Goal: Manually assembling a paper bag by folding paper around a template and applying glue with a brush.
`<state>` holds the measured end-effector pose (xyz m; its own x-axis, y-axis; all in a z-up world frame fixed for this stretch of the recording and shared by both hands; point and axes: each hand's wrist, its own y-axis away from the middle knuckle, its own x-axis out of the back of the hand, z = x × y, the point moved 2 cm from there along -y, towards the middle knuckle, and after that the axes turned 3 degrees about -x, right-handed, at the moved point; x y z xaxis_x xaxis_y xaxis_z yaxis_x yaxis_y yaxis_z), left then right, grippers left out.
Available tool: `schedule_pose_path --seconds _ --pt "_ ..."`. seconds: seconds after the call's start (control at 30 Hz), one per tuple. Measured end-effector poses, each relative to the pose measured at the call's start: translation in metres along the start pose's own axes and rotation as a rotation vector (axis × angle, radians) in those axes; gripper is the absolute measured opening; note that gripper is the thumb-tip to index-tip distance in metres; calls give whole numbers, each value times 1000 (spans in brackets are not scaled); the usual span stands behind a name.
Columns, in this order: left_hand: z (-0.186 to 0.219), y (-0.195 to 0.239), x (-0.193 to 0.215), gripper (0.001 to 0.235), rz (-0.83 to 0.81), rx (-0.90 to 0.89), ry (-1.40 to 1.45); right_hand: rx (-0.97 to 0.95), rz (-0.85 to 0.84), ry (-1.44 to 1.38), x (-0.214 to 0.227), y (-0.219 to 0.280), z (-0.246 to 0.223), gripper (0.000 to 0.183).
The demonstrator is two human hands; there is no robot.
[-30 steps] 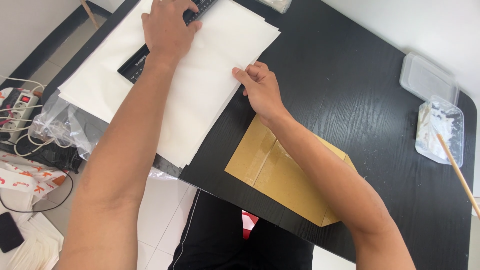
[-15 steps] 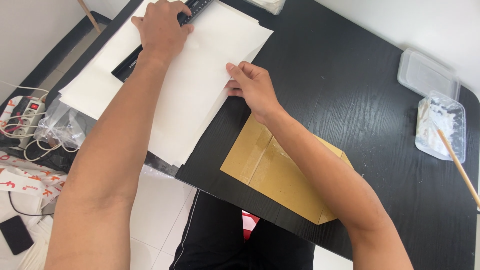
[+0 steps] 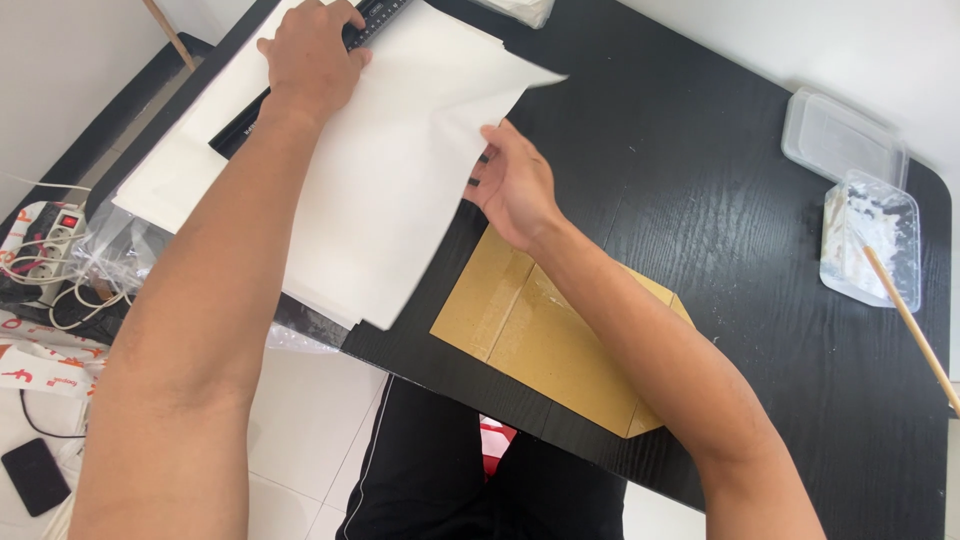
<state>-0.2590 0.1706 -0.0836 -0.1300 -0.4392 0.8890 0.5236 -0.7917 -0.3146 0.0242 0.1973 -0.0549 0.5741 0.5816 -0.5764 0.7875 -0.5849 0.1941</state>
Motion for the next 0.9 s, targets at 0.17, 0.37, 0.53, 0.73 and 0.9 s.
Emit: schedule_pose_path --seconds 0.17,0.37,0.53,0.73,0.9 --pt "5 0 6 30 -41 -15 13 42 -24 -29 7 18 -15 19" --pt "2 4 6 31 -50 1 33 95 4 -83 57 51 -25 26" --pt "-1 3 -1 30 -20 -56 -47 -1 243 288 83 124 -47 38" --pt "14 12 -9 27 168 -262 -321 85 277 463 137 181 -31 29" --pt "133 86 45 13 197 -458 79 209 258 618 161 204 -29 22"
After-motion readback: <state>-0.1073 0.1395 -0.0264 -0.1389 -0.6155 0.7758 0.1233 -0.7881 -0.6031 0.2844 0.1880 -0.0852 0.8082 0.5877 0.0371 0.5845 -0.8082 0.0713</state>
